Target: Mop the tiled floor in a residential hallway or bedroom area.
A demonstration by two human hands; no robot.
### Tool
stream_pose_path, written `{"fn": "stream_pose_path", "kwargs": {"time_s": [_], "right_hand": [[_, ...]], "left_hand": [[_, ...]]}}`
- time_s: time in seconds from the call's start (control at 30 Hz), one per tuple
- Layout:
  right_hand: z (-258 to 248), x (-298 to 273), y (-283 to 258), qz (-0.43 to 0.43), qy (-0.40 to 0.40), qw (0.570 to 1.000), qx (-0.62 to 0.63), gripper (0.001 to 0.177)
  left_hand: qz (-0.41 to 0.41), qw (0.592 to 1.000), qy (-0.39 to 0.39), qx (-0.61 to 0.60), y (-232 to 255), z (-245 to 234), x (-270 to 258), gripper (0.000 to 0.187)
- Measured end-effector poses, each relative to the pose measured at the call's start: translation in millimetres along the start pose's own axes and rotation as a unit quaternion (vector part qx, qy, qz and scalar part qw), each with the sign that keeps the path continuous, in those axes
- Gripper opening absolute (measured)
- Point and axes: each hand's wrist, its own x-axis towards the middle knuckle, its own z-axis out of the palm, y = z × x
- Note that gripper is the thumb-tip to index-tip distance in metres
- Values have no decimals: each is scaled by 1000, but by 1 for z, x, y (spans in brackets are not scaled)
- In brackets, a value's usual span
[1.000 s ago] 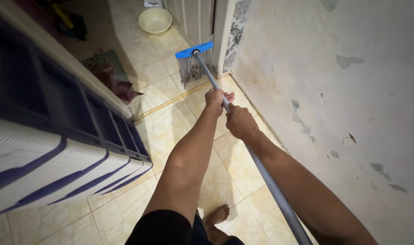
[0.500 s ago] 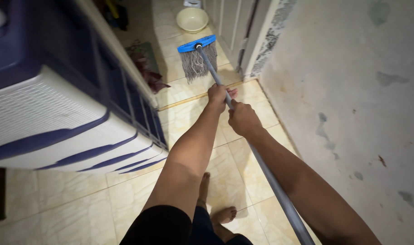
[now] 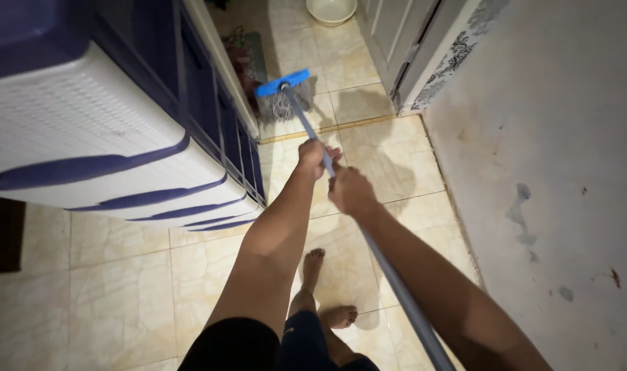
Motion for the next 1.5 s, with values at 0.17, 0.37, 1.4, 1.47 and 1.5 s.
{"fn": "stream_pose_path", "kwargs": {"time_s": [0.17,0.37,1.4,1.47,1.5], "right_hand": [[55,-8,11,-7,-54,998,-8,43],[117,-28,37,20,-118,993,-11,39],[324,48,21,118,-81,972,188,71],[334,35,20,133,-112,971,165,74],[335,26,15,142,-141,969,143,79]], "left_hand": [[-42,998,-4,-50,-88,-96,100,5],[-99,991,56,-71,-161,-150,70,4],[-109,918,124,360,-149,-241,166,53],[-92,900,119,410,-190,-266,180,52],[-67,879,114,458,-207,-280,180,51]]}}
